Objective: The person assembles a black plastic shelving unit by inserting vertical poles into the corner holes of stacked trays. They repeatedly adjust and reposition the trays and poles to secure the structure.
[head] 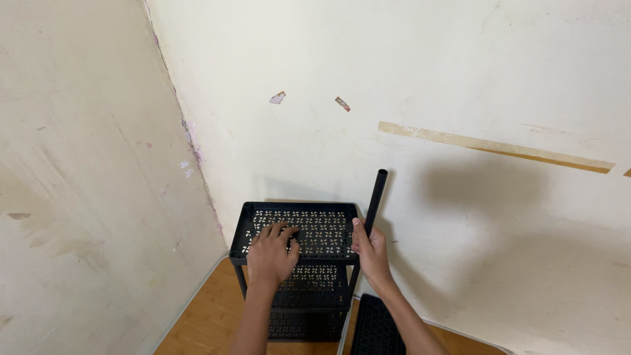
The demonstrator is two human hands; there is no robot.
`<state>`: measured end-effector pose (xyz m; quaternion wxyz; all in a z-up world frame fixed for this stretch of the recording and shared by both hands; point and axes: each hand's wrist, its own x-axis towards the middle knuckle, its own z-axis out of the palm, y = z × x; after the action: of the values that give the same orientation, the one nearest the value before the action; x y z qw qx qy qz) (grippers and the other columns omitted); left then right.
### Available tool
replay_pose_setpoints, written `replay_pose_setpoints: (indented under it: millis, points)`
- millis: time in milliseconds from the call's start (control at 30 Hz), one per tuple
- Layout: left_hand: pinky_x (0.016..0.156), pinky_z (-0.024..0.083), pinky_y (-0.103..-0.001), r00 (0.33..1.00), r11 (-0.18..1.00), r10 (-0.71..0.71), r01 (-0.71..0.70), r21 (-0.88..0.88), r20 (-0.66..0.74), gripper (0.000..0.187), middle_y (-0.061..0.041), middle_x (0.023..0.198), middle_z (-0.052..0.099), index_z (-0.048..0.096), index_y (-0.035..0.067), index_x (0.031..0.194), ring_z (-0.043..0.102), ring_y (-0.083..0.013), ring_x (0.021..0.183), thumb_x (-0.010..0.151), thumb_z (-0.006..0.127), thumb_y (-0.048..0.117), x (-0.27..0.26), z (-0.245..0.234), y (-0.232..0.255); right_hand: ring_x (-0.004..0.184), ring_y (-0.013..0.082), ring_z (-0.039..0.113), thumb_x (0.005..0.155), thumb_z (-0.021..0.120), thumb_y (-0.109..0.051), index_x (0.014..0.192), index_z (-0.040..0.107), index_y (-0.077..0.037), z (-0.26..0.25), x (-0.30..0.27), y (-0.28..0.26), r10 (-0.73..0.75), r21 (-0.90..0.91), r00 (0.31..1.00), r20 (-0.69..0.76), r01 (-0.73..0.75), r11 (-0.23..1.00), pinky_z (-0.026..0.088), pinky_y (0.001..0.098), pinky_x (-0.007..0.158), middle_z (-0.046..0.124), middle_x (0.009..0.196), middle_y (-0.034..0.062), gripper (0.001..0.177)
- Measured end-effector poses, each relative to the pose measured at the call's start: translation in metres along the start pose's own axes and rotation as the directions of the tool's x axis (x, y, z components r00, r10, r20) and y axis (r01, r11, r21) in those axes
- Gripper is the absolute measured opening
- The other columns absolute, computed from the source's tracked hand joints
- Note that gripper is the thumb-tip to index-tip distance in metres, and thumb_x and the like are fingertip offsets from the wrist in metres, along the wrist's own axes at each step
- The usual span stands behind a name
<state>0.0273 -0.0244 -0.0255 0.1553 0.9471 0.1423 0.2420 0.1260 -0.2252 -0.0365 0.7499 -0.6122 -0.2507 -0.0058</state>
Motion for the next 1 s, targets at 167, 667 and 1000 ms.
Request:
replay_pose_setpoints:
  millis: [167, 667, 1000]
  points:
    - [0.108, 0.042, -0.044, 1.0, 1.0, 0.01, -0.01, 0.009, 0.003, 0.037, -0.002, 0.135, 0.062, 0.072, 0.023, 0.12, 0.054, -0.0236, 0.13, 0.089, 0.053, 0.033, 0.003, -0.001, 0.002, 0.049, 0.0047, 0.038, 0.104, 0.045, -0.032, 0.082, 0.053, -0.021, 0.025, -0.024, -0.013, -0.017, -0.274, 0.97, -0.244, -0.052, 0.96, 0.035, 0.0244, 0.045, 0.039, 0.056, -0.0087, 0.026]
    - [0.109, 0.041, -0.044, 1.0, 1.0, 0.02, -0.02, 0.014, 0.013, 0.038, -0.003, 0.136, 0.062, 0.072, 0.02, 0.12, 0.052, -0.0247, 0.13, 0.091, 0.051, 0.032, 0.0, 0.0, -0.001, 0.044, 0.0077, 0.024, 0.106, 0.052, -0.022, 0.058, 0.031, -0.014, -0.024, 0.012, 0.033, 0.077, 0.073, 0.981, 0.179, -0.092, 0.993, 0.023, 0.0278, 0.042, 0.029, 0.05, -0.0047, 0.053]
    - [0.108, 0.042, -0.043, 1.0, 1.0, 0.016, -0.016, -0.003, 0.001, 0.037, -0.004, 0.135, 0.062, 0.072, 0.02, 0.119, 0.054, -0.025, 0.128, 0.09, 0.052, 0.031, 0.004, 0.002, -0.003, 0.062, 0.0055, 0.042, 0.108, 0.047, -0.028, 0.087, 0.05, -0.015, 0.008, 0.008, -0.05, -0.078, -0.103, 0.996, -0.038, 0.074, 0.992, 0.041, 0.0233, 0.06, 0.042, 0.068, -0.0076, 0.025]
